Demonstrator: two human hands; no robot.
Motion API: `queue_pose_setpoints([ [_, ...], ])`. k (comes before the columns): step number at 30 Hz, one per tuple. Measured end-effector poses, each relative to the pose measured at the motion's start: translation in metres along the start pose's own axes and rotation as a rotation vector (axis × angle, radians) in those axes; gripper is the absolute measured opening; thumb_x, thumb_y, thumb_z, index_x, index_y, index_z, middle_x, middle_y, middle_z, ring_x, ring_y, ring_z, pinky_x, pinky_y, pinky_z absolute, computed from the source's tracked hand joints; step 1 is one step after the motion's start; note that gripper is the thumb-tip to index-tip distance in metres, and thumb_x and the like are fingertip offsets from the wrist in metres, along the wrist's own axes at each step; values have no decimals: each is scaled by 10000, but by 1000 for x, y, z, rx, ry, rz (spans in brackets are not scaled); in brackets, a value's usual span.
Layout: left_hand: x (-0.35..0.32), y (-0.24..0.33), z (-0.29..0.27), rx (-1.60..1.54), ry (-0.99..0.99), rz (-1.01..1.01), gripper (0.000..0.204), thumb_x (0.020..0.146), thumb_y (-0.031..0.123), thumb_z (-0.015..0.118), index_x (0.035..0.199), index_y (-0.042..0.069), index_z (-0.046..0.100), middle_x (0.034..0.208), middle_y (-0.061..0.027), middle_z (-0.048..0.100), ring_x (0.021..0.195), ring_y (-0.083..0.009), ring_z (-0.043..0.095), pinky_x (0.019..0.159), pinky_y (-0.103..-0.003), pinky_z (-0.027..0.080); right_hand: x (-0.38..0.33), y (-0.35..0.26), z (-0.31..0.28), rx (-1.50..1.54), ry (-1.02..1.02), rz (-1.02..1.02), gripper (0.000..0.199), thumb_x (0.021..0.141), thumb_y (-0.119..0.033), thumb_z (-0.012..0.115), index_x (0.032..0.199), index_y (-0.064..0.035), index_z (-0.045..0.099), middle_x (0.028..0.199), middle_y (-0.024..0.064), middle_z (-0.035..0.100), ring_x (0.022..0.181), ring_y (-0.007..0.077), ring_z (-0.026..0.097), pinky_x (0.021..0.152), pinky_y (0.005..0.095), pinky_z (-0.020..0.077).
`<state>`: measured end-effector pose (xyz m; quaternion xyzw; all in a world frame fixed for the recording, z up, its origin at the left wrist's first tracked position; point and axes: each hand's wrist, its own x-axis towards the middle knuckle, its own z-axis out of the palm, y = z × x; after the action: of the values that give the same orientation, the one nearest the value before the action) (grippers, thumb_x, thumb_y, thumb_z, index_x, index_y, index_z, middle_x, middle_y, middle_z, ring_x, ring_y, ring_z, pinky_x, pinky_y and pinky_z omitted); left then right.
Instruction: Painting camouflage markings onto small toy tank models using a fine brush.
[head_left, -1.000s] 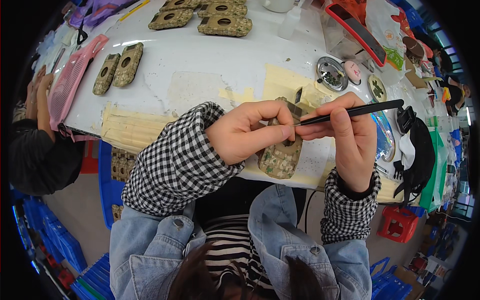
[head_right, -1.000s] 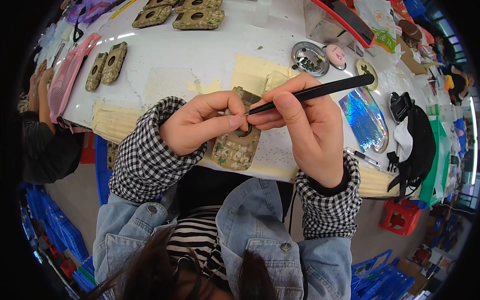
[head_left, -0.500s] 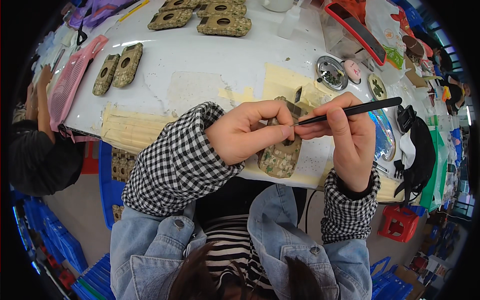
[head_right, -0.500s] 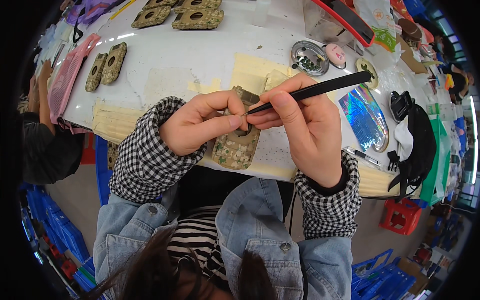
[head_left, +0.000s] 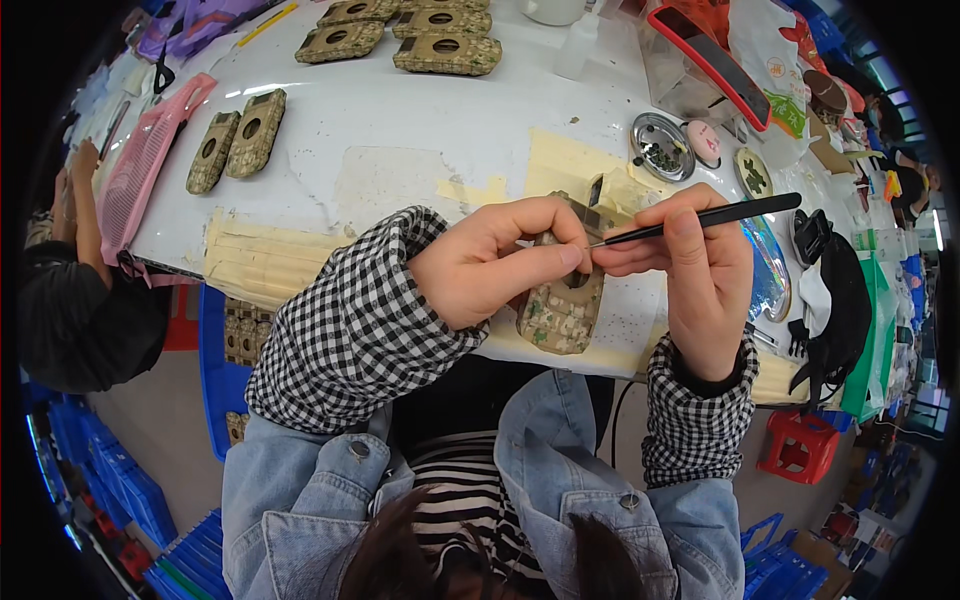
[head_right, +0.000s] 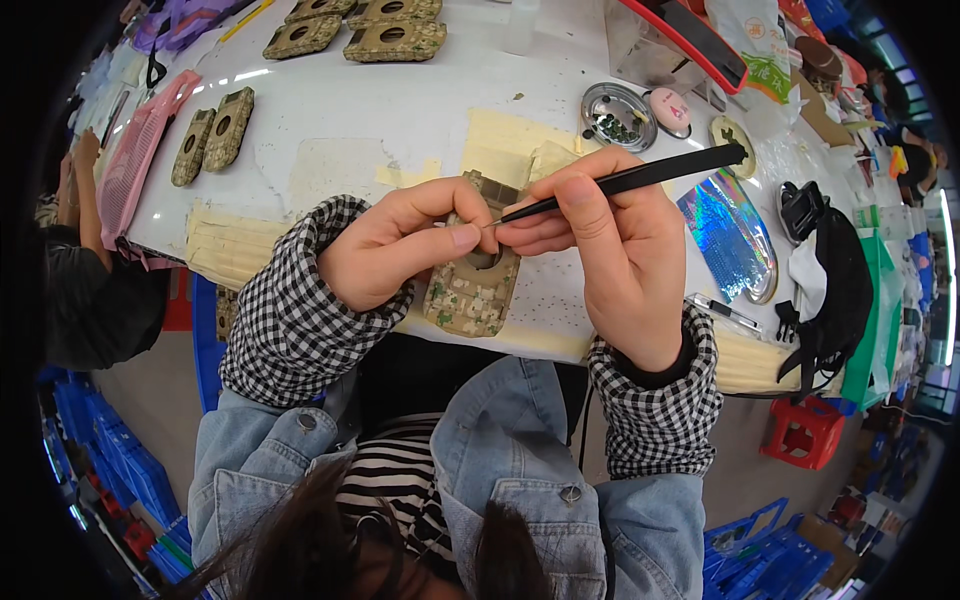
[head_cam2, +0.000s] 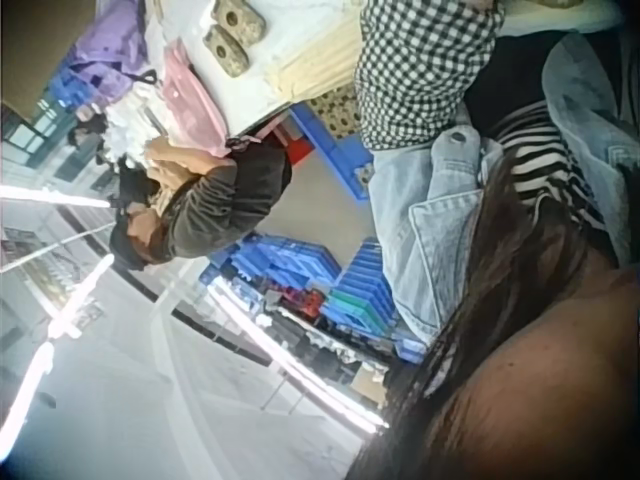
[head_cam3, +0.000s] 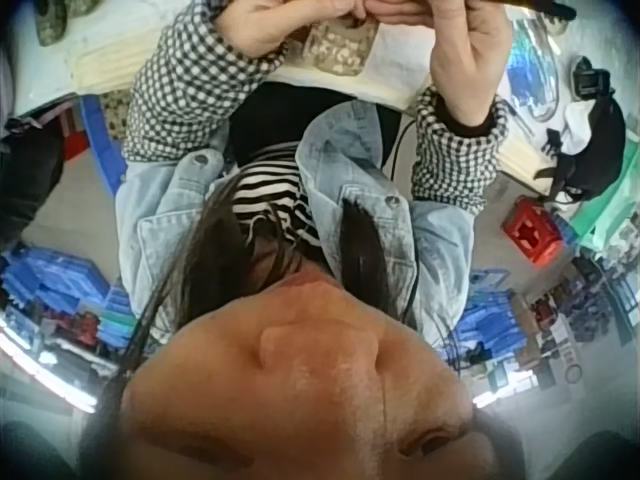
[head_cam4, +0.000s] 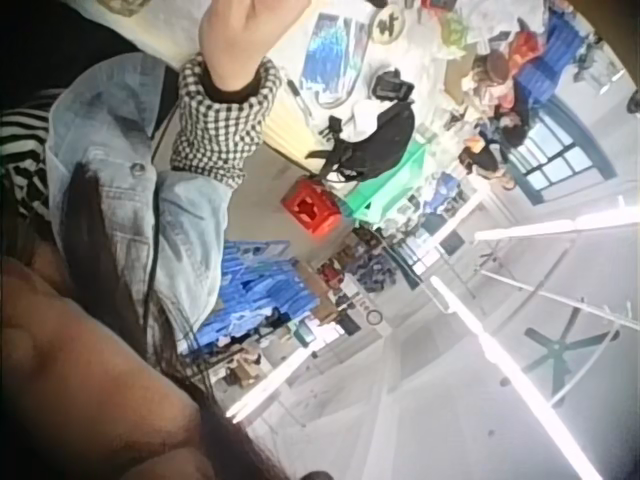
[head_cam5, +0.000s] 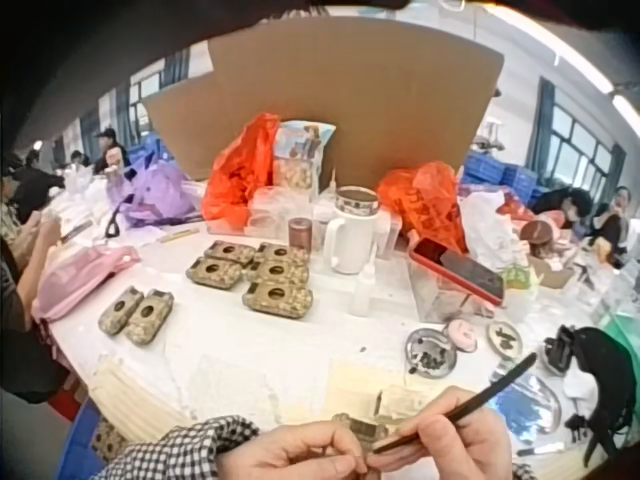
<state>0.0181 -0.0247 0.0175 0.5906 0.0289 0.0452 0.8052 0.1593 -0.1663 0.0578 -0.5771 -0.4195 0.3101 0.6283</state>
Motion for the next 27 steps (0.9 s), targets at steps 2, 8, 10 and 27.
queue_pose_setpoints([
  [2,0,5,-3,-84,36,-93,187,928,170,457,1011,17,523,975,-53,581,908,-106,541,811,-246,423,-1,1,1,-2,29,-61,232,975,-161,422,925,51,500,826,147,626,738,202,671,676,273,559],
  [8,5,1,-9,-403,119,-86,270,890,152,469,1138,46,468,1032,-77,563,894,-152,622,776,-301,552,-12,9,3,-124,-28,-373,157,931,-112,511,947,41,540,887,153,642,862,198,627,793,291,489],
  [10,5,3,-8,-413,142,-86,277,889,150,472,1146,46,461,1046,-82,562,894,-155,628,785,-307,554,-9,13,-1,-200,-67,-437,134,907,-103,545,940,23,574,920,149,650,896,216,610,841,316,448],
  [27,2,5,-9,-416,146,-119,279,891,130,473,1154,42,443,1115,-97,557,985,-159,588,824,-302,510,-9,18,8,-207,-28,-426,136,865,-83,600,933,34,616,930,149,666,859,220,623,810,322,470],
])
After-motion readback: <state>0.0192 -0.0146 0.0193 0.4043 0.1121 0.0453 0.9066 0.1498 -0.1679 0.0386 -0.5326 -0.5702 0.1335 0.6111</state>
